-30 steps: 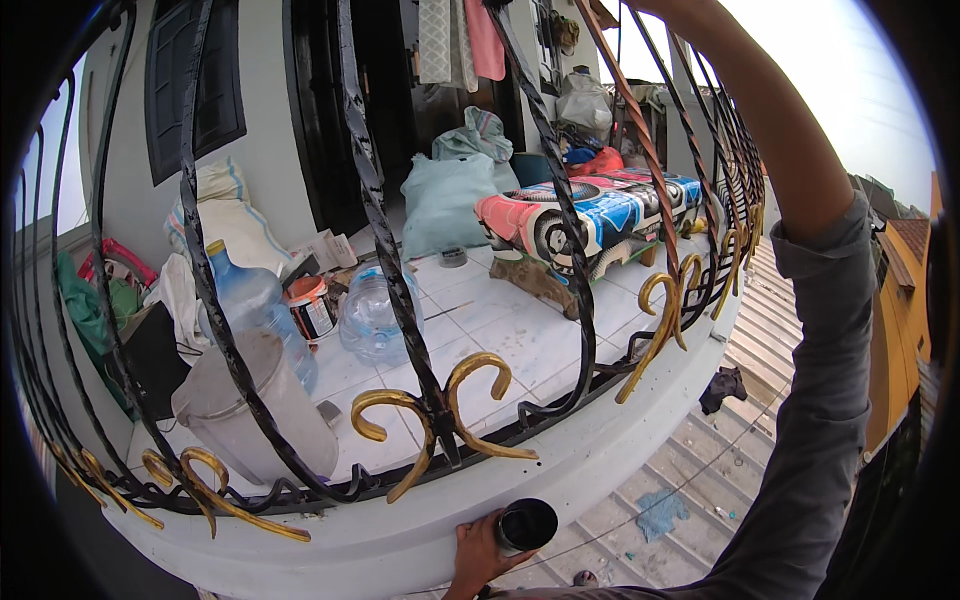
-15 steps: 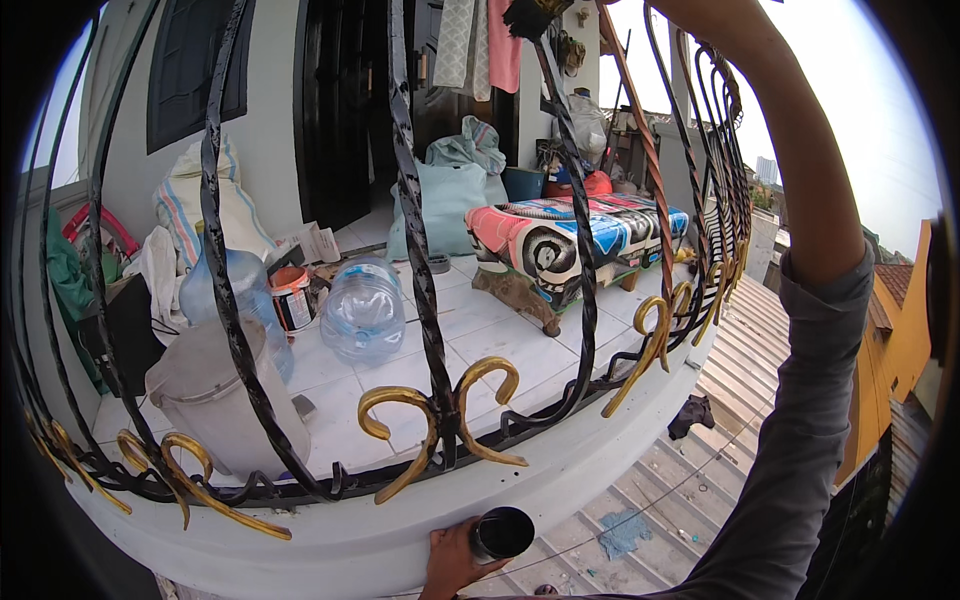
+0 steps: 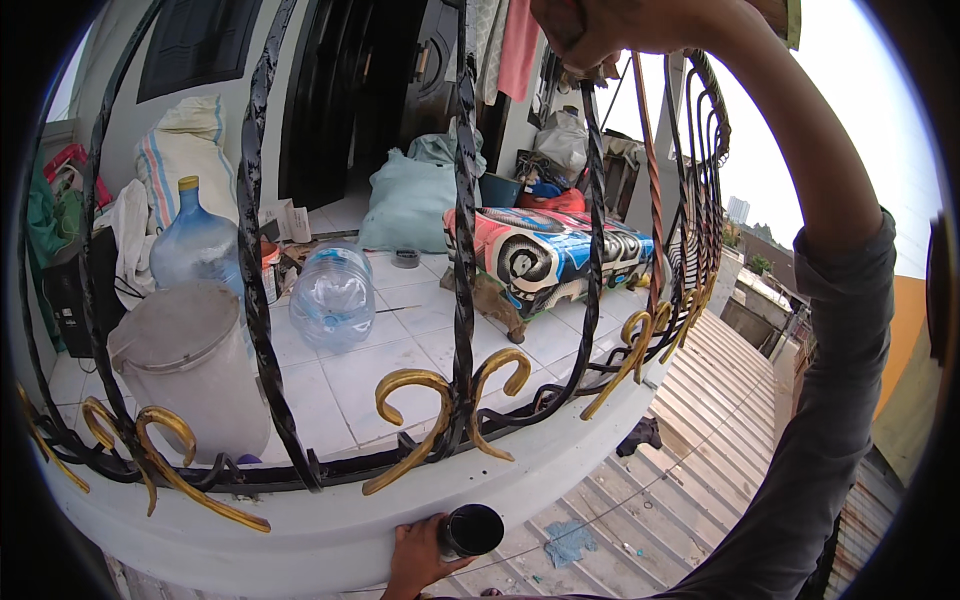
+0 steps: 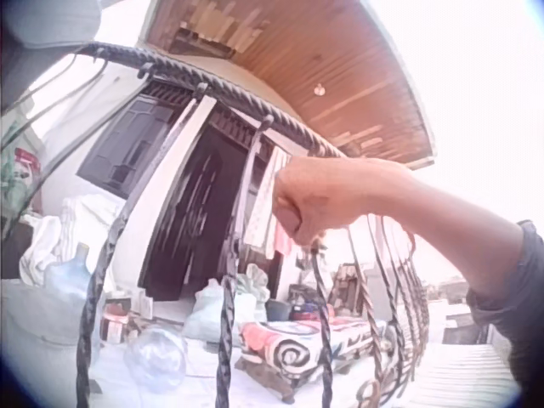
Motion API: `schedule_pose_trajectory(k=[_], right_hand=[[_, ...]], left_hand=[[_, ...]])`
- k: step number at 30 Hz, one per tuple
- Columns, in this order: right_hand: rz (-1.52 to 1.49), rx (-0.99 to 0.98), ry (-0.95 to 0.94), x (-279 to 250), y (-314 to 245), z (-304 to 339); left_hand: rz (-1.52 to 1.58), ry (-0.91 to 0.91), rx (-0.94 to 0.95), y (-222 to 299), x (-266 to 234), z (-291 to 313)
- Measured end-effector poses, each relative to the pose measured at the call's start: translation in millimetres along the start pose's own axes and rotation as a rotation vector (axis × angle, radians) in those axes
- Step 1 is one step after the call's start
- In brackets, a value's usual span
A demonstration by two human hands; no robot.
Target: The person paints a metal railing on a balcony using a paintbrush and a small container of black paint. They repeatedly dip the brush into the paint and apply it to the vertical bars and decorative elements of the railing.
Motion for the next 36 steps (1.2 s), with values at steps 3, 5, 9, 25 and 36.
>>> schedule_pose_trajectory(k=[3, 5, 9, 25, 36], right_hand=[[-0.073, 0.101, 0.069, -10.0, -9.0, 10.0], [-0.207, 0.203, 0.143, -13.8, 0.7, 7.1], [0.095, -0.054, 0.633, -25.3, 10.4, -3.1], [-0.149, 0.111, 0.419, -8.1, 23.1, -0.2], [-0.461, 0.226, 0.283, -3.1, 4.2, 10.0]], left_hand=[[-0.012, 0.051, 0.067, 3.6, -2.9, -1.5], [-0.022, 0.078, 0.096, 4.1, -5.2, -0.7], [-0.014, 0.095, 0.103, 4.0, -5.1, -0.6], [-0.019, 0.105, 0.101, 2.6, -3.9, -0.7], [-0.019, 0.075, 0.09, 4.6, -6.5, -1.8]])
Point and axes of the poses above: each hand's wrist, its own z-axis away from the middle knuckle, its own x-axis out of the palm, y = z × x, the point moved 3 cm from there along -z, towards the middle knuckle, and after that the axes turned 4 degrees about -y, right-handed, at the moved point
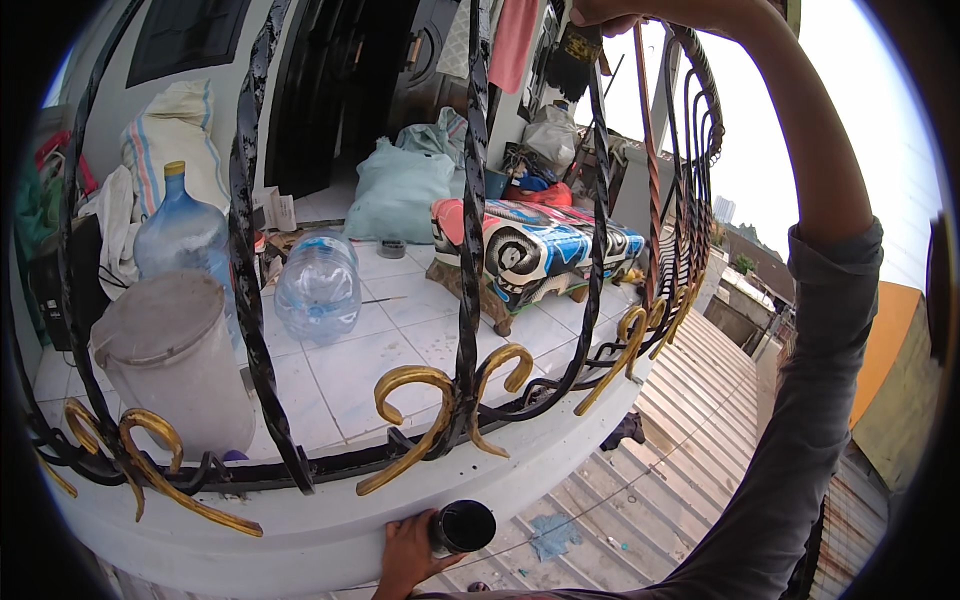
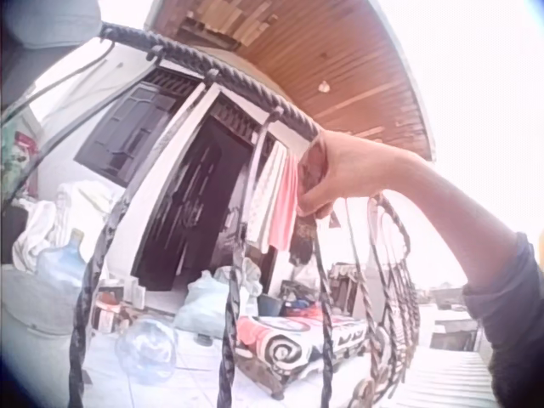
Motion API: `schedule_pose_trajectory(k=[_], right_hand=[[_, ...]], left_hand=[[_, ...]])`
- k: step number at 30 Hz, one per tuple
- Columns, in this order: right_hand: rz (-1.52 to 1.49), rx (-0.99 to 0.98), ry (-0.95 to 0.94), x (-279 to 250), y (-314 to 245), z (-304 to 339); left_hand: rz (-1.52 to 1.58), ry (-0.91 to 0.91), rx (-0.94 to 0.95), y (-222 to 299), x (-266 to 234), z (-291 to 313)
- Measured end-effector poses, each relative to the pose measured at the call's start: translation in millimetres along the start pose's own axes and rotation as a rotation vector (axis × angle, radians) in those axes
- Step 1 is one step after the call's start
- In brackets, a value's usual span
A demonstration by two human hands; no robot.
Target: The person paints a metal railing on a balcony using a paintbrush and a small container of black paint. They repeatedly dip the brush into the paint and apply it to the vertical bars and decorative elements of the railing.
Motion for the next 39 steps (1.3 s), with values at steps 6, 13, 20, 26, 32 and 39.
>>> schedule_pose_trajectory(k=[6, 13, 20, 26, 32, 39], right_hand=[[0.24, -0.086, 0.07, -2.2, -1.2, -1.8], [0.272, -0.166, 0.267, -0.8, -0.3, 0.3], [0.128, -0.204, -0.388, 15.3, -6.7, 12.7], [0.307, -0.188, 0.297, -18.9, 21.3, -32.4], [0.561, -0.451, 0.451, -13.8, 16.8, -47.3], [0.1, 0.066, 0.025, -32.0, 26.1, -40.4]], left_hand=[[-0.007, -0.017, 0.0, -2.8, 4.4, 2.4], [0.005, 0.028, 0.012, -0.6, 2.0, 0.2], [0.215, -0.086, -0.159, 10.4, -8.8, -1.3], [0.211, -0.114, -0.183, 10.1, -9.3, -1.7], [0.182, -0.106, -0.198, 5.1, -0.4, 0.1], [0.18, -0.079, -0.186, 9.9, -2.1, 2.6]])
Point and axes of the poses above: each hand's wrist, its own z-axis away from the middle knuckle, its own x-axis out of the palm, y = z × x, the point moved 3 cm from there along -z, towards the middle knuckle, and after that the axes turned 4 degrees about -y, right-handed, at the moved point
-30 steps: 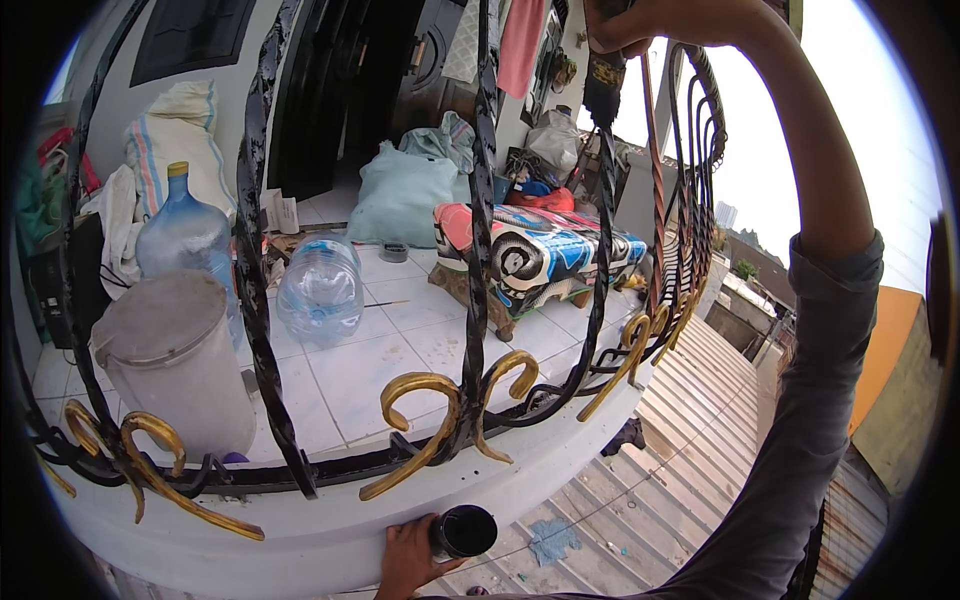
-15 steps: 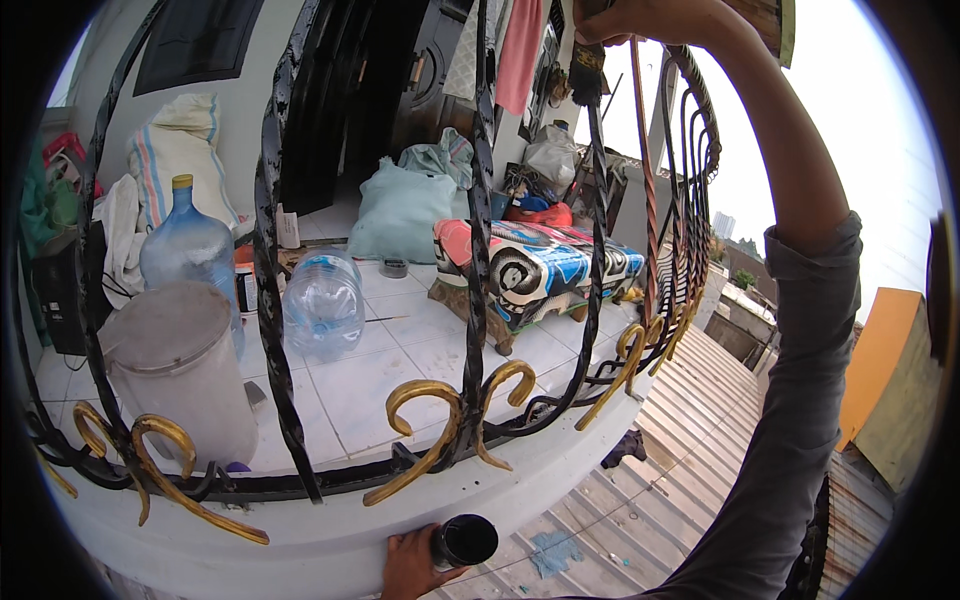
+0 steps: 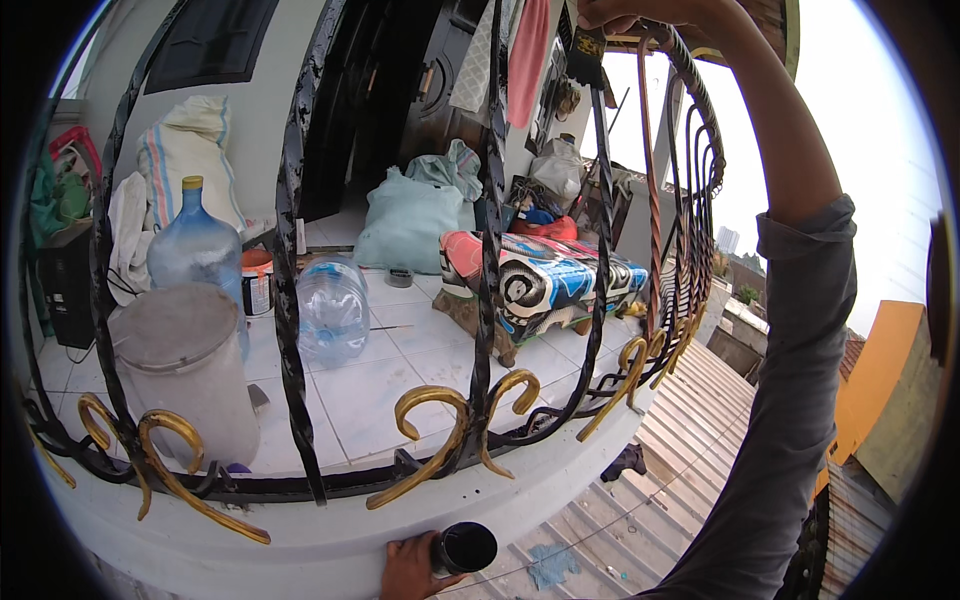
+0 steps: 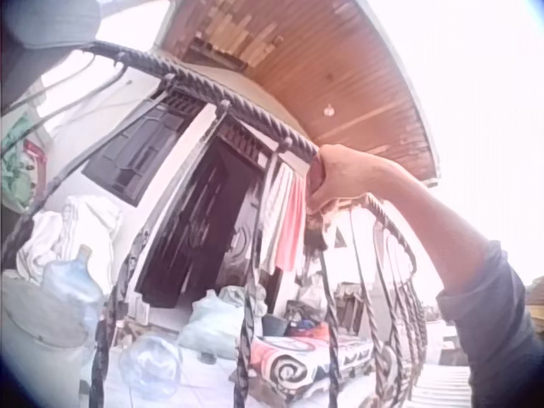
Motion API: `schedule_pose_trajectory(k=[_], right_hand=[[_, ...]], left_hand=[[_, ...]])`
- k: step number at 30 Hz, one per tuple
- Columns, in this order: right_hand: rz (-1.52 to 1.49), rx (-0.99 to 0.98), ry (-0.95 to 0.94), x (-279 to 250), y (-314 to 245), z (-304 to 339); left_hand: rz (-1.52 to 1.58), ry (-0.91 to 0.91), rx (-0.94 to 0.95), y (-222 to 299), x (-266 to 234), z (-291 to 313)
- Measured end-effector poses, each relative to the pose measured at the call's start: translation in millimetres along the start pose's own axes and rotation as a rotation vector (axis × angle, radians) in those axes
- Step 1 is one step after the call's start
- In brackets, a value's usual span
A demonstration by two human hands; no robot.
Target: The person paints a metal railing on a balcony using a paintbrush and a small container of black paint. They repeatedly dip the brush into the paint and apply it to the vertical bars and decorative elements of the railing.
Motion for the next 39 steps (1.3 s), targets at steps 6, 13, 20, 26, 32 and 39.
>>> schedule_pose_trajectory(k=[6, 13, 20, 26, 32, 39], right_hand=[[0.181, -0.572, 0.558, 10.0, 1.6, -11.6], [0.14, -0.339, 0.162, 10.5, 8.0, -7.7], [0.035, -0.257, 0.589, 10.5, 14.8, -14.8], [0.16, -0.267, 0.731, 10.6, 8.3, -16.2], [0.236, -0.279, 0.758, 12.7, 5.2, -19.0], [0.125, -0.26, 0.724, 18.0, 12.3, -18.2]], left_hand=[[-0.016, -0.045, -0.026, 1.8, -4.5, -3.0], [-0.028, -0.062, -0.05, 0.2, -1.8, -3.9], [0.006, -0.037, -0.007, 0.9, -3.5, -0.9], [0.042, -0.018, -0.028, -4.4, 2.1, -2.3], [0.05, -0.005, -0.016, 4.6, -5.4, 0.6], [0.059, -0.036, -0.053, 7.5, -9.6, -1.6]])
Point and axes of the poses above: each hand's wrist, its own z-axis away from the middle knuckle, its own x-axis out of the palm, y = z × x, the point moved 3 cm from there along -z, towards the middle knuckle, and after that the axes turned 4 degrees about -y, right-handed, at the moved point
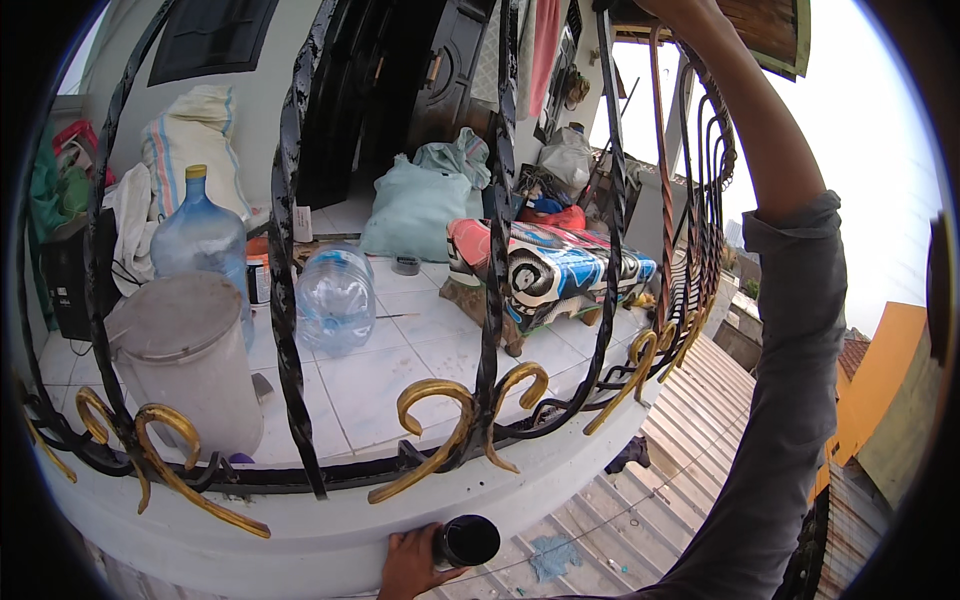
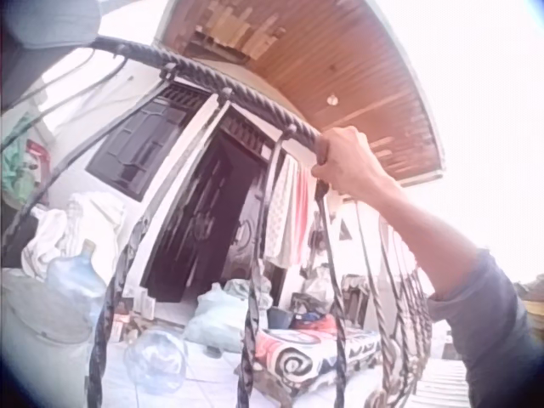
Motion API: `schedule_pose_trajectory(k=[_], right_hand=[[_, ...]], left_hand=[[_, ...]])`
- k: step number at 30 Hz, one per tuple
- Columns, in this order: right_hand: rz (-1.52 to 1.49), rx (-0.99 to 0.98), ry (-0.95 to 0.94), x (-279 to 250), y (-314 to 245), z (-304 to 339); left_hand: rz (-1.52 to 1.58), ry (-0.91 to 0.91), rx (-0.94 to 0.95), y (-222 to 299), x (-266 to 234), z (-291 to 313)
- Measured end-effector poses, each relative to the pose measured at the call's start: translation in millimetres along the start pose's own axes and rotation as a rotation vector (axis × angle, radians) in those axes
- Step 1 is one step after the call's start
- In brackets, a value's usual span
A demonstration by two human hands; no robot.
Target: The person paints a metal railing on a balcony using a paintbrush and a small container of black paint. They repeatedly dip the brush into the paint and apply it to the vertical bars and decorative elements of the railing.
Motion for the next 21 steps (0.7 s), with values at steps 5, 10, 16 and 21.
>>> schedule_pose_trajectory(k=[5, 10, 16, 21], right_hand=[[0.052, 0.027, 0.034, -6.9, -2.7, 2.4], [0.018, 0.109, -0.024, -9.9, -4.3, 1.6], [0.043, -0.016, 0.048, -7.8, -7.7, 4.0], [-0.002, -0.066, 0.031, -6.2, -4.4, 2.2]], left_hand=[[0.011, -0.022, -0.009, -1.2, 0.4, -2.5], [0.012, -0.004, 0.02, 0.5, -0.6, -1.0], [0.027, -0.002, 0.037, 0.2, -1.3, -0.1], [0.01, 0.015, 0.061, -0.2, -2.0, -0.3]])
Point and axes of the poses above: each hand's wrist, its own z-axis away from the middle knuckle, its own x-axis out of the palm, y = z × x, the point moved 3 cm from there along -z, towards the middle knuckle, and after that the axes turned 4 degrees about -y, right-handed, at the moved point
